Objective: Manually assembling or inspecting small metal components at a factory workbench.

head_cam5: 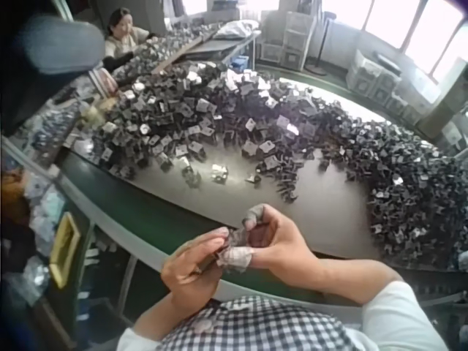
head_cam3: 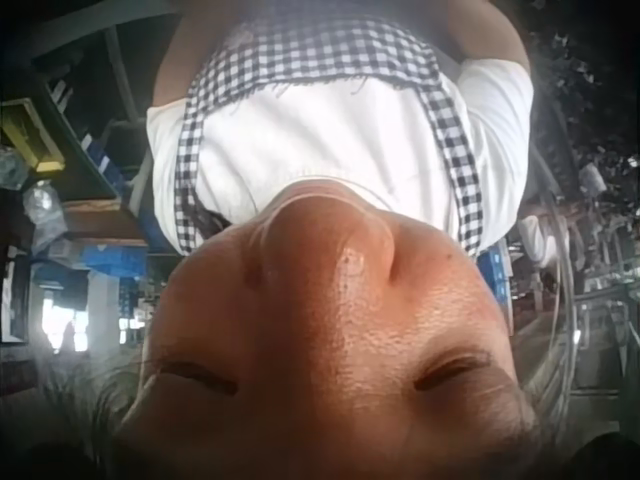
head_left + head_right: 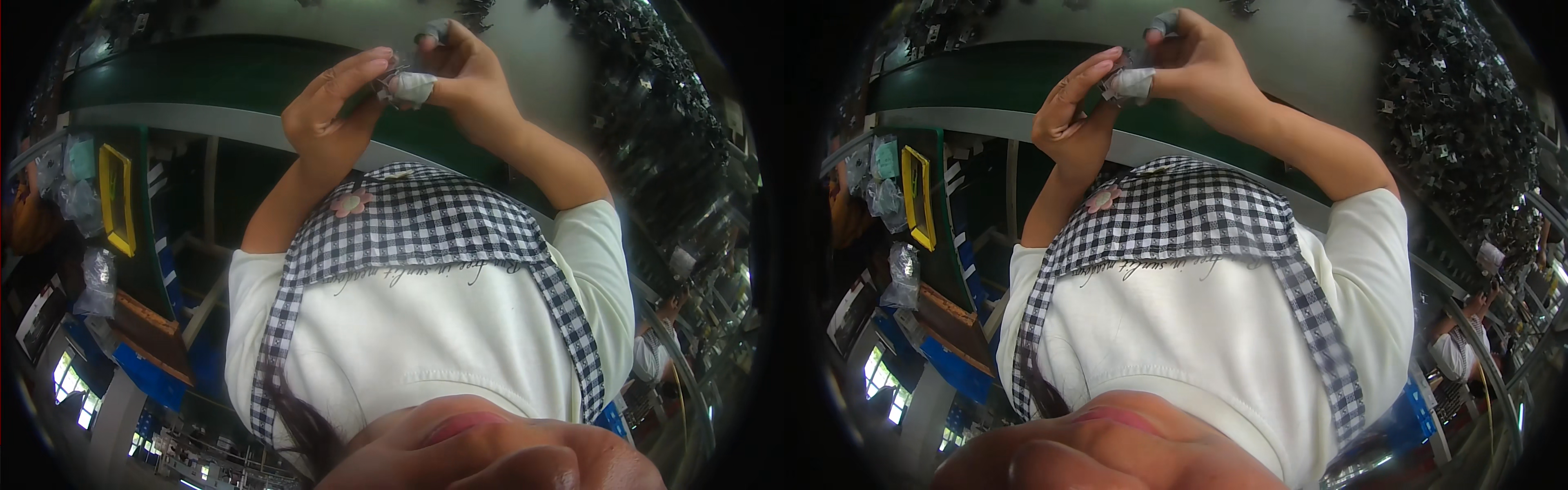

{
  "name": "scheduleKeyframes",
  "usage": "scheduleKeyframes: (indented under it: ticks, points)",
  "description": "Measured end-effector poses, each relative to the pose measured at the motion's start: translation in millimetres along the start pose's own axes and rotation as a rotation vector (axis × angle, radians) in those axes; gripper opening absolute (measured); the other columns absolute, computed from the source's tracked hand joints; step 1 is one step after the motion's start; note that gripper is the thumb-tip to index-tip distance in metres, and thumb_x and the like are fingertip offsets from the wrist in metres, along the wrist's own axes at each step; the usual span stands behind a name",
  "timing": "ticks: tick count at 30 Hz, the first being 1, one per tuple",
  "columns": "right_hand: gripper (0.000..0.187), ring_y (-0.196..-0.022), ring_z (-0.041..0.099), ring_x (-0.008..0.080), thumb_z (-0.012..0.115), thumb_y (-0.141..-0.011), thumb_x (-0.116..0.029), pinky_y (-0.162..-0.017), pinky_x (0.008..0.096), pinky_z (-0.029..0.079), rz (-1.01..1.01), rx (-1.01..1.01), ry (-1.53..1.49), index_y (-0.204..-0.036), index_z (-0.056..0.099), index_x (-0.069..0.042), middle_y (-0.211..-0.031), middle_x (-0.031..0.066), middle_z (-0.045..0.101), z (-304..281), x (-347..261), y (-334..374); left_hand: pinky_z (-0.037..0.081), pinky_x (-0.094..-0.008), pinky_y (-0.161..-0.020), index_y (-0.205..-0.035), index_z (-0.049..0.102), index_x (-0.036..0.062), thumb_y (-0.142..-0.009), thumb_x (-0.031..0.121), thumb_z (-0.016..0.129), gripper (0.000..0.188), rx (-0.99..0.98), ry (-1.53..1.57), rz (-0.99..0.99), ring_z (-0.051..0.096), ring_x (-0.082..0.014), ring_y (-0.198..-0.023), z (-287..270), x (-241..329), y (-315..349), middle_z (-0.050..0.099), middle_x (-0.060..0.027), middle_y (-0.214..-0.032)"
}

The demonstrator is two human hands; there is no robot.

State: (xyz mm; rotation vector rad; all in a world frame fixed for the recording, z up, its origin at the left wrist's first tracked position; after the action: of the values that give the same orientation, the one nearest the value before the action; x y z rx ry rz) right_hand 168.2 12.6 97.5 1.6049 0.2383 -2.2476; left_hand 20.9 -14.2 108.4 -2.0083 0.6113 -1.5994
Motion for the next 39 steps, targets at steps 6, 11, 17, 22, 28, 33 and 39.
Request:
scheduleKeyframes:
  ticks: [6,11,17,22,28,33,39]
  points:
    - [0.039,-0.089,0.063,0.021,0.071,-0.074,0.0,-0.073,0.0313,0.054,-0.083,-0.022,-0.033,-0.099,0.042,-0.005,-0.096,0.0134,0.059,3,0,4,0.054,-0.0277,-0.075,-0.097,0.065,0.0007,-0.064,-0.013,0.07,0.036,0.042,0.016,0.078,0.066,-0.0225,-0.089,1,1,2,0.066,-0.0145,-0.098]
    - [0.039,-0.09,0.063,0.0219,0.071,-0.074,-0.001,-0.073,0.0325,0.054,0.101,-0.051,-0.063,-0.099,0.042,-0.005,-0.098,0.0126,0.058,1,9,-6,0.054,-0.0279,-0.075,-0.096,0.064,0.0005,-0.064,-0.013,0.07,0.035,0.056,0.067,-0.022,0.066,-0.0226,-0.089,-1,-7,6,0.066,-0.0145,-0.098]
    - [0.042,-0.09,0.061,0.0203,0.066,-0.078,-0.002,-0.075,0.0299,0.051,-0.135,0.002,0.051,-0.112,0.042,-0.002,-0.095,0.0117,0.059,11,3,0,0.055,-0.0281,-0.074,-0.092,0.066,0.0009,-0.063,-0.013,0.07,0.032,0.077,-0.082,0.011,0.067,-0.0217,-0.087,-4,0,-1,0.067,-0.0126,-0.096]
    - [0.046,-0.083,0.061,0.0189,0.065,-0.078,0.006,-0.071,0.0292,0.052,0.214,0.009,-0.278,-0.112,0.036,-0.002,-0.093,0.0147,0.059,-5,7,-17,0.055,-0.0279,-0.074,-0.091,0.066,0.0014,-0.063,-0.012,0.071,0.032,0.039,-0.146,0.068,0.067,-0.0227,-0.086,-7,-1,-6,0.068,-0.0122,-0.094]
    - [0.046,-0.082,0.061,0.0175,0.067,-0.077,0.005,-0.071,0.029,0.053,0.085,0.106,-0.22,-0.111,0.036,0.0,-0.089,0.0142,0.06,1,-3,-9,0.055,-0.0282,-0.075,-0.091,0.066,0.0014,-0.063,-0.012,0.071,0.032,0.064,-0.021,0.067,0.067,-0.0227,-0.087,-5,-3,-3,0.068,-0.0123,-0.093]
    - [0.042,-0.079,0.062,0.0222,0.067,-0.078,-0.001,-0.069,0.0335,0.053,0.192,0.08,-0.237,-0.113,0.044,-0.003,-0.089,0.0123,0.06,2,5,-4,0.052,-0.0312,-0.084,-0.095,0.066,0.0019,-0.063,-0.011,0.072,0.035,-0.101,0.065,-0.003,0.065,-0.0234,-0.093,-3,-4,-10,0.068,-0.0122,-0.095]
    - [0.04,-0.087,0.063,0.0193,0.059,-0.086,-0.016,-0.076,0.0294,0.053,0.131,-0.115,0.436,-0.119,0.048,0.004,-0.098,0.0151,0.061,-3,3,-9,0.039,-0.0389,-0.099,-0.102,0.065,0.0024,-0.07,-0.007,0.069,0.033,-0.259,0.283,-0.274,0.057,-0.0235,-0.111,-1,-18,-11,0.066,-0.0096,-0.105]
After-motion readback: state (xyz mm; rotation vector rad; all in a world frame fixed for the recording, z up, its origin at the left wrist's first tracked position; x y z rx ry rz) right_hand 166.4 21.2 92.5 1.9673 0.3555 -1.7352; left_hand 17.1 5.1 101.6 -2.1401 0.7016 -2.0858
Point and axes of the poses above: each hand's wrist, its own y-axis away from the middle knuckle, its own z-axis out of the palm, x = y × z, the point moved 5 cm from there along -y, towards the middle knuckle
